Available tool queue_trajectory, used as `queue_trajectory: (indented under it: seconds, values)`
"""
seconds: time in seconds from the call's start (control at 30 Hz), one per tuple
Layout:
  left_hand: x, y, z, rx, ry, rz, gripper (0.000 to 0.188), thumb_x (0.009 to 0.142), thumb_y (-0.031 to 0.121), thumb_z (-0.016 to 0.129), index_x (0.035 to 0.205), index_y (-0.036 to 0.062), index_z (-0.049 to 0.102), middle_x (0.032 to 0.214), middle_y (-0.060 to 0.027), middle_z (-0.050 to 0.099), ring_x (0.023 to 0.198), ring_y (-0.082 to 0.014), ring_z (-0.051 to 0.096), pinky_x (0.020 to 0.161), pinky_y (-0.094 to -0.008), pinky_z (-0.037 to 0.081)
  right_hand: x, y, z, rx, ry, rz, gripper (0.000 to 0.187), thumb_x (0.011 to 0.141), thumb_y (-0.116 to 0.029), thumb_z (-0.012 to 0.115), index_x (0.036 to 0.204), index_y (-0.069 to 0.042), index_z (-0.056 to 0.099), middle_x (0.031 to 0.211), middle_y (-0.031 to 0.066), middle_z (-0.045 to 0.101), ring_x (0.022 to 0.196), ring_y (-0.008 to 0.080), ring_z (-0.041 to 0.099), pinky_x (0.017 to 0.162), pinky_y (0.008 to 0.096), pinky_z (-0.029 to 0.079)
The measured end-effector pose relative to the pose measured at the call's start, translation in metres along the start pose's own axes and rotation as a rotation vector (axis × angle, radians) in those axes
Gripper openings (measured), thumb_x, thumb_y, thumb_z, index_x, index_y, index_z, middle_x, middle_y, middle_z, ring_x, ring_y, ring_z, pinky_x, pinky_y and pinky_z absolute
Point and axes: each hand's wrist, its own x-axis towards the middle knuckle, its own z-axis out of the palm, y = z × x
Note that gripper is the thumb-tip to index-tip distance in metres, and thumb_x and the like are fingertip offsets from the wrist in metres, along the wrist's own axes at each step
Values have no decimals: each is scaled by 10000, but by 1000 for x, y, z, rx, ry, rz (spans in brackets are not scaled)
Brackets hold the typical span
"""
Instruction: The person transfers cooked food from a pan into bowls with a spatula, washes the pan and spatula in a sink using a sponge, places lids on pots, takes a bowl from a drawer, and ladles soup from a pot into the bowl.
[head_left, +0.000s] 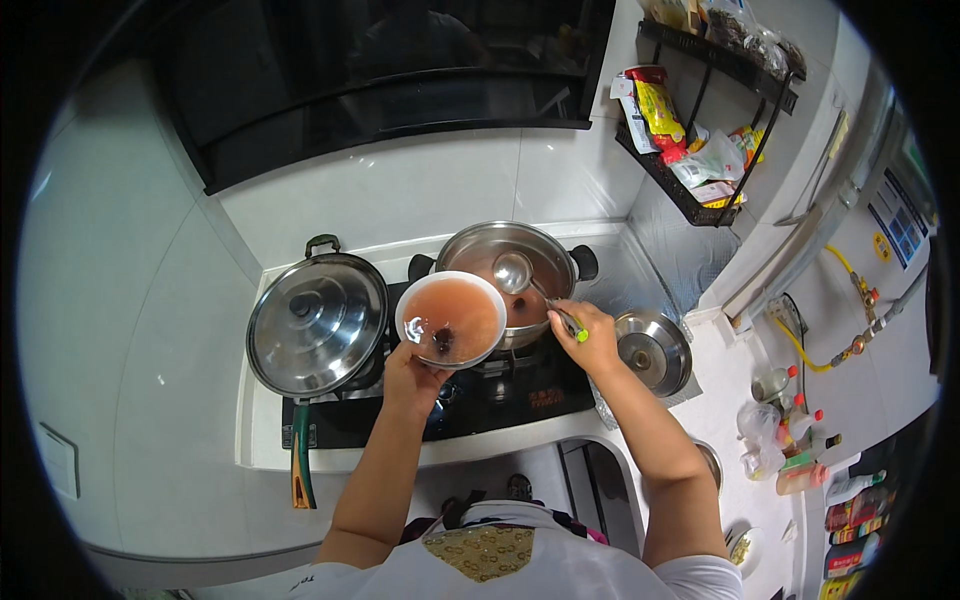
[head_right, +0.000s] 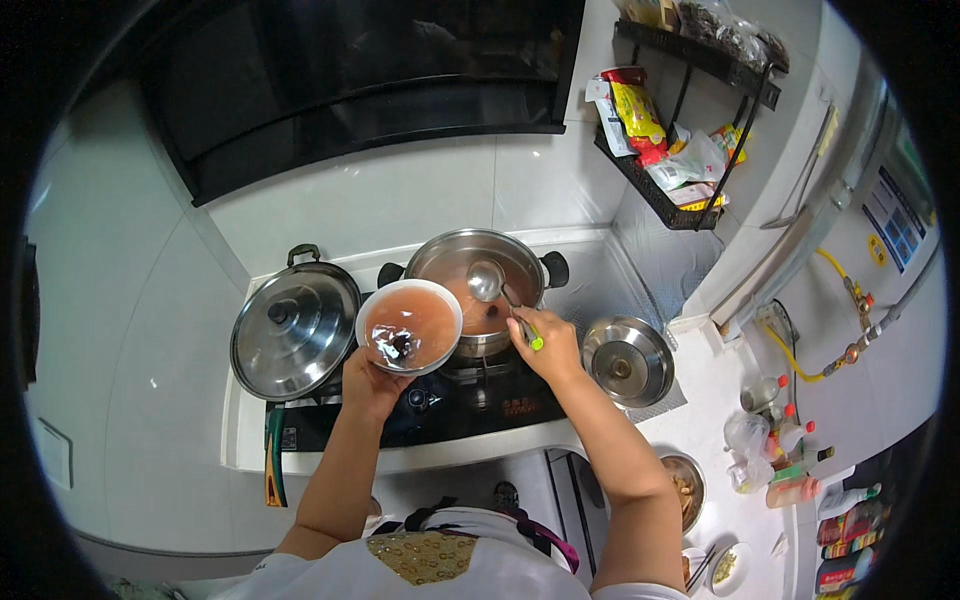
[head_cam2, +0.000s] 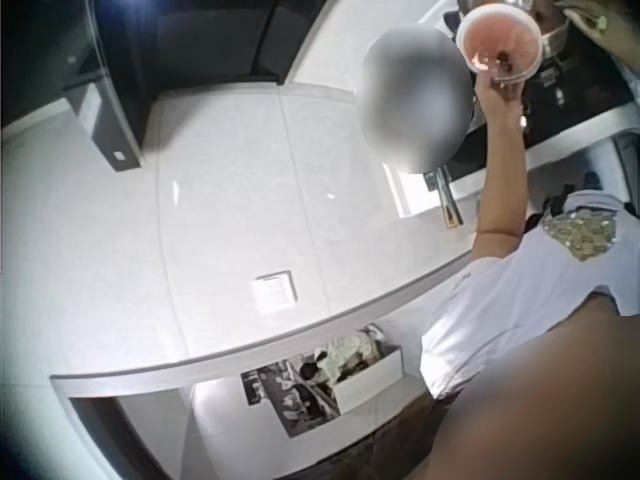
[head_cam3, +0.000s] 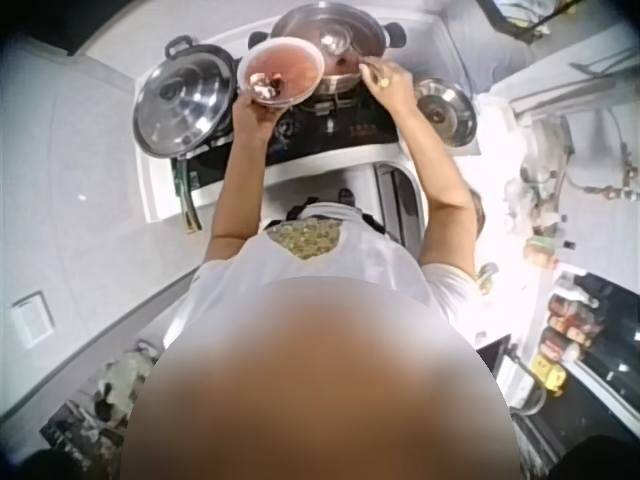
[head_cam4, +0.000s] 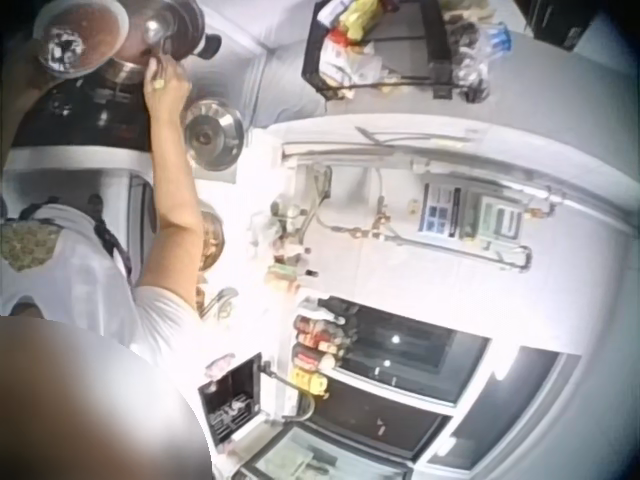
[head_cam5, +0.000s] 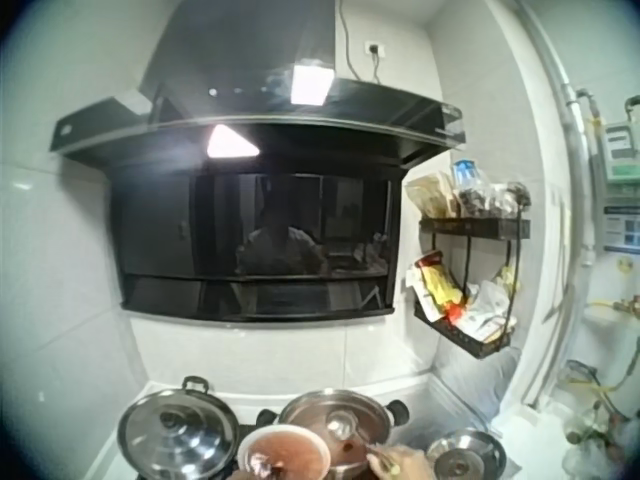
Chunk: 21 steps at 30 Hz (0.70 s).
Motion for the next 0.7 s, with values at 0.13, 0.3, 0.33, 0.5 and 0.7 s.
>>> queue_trajectory:
  seconds: [0.13,0.3,0.33,0.5,0.7]
  values:
    - [-7,-8,-3,-10,-37,-48,488,661,80,473,1138,-24,477,1098,-152,548,997,-297,574,865,-460,496,-12,14,23,206,162,615,263,754,-223,718,844,16,657,791,144,663,642,179,658,606,308,521]
    - [-30,-21,2,-12,-65,-109,601,646,89,472,1234,-6,391,1151,-159,513,1084,-308,529,912,-478,465,-13,0,19,575,289,889,570,798,-291,699,1191,41,453,757,71,604,614,136,614,540,254,503]
    - [-31,-26,0,-19,-78,-136,603,647,86,473,1237,-7,389,1163,-158,510,1101,-306,518,917,-475,462,-18,-8,18,643,296,934,542,807,-284,690,1179,35,460,778,70,602,626,132,608,546,250,499]
    - [-39,-49,-9,-31,-189,-260,583,655,67,483,1227,-22,415,1227,-156,493,1166,-312,472,981,-469,401,-69,-48,-5,905,138,1119,359,889,-349,567,1066,-36,562,927,51,601,757,120,582,642,251,480]
    - [-51,-87,-4,26,-311,-395,508,678,44,476,1179,-10,421,1192,-149,485,1182,-290,448,1022,-474,341,-142,-93,-44,935,231,1215,415,904,-370,533,1199,-79,519,1104,5,569,978,91,512,754,259,425]
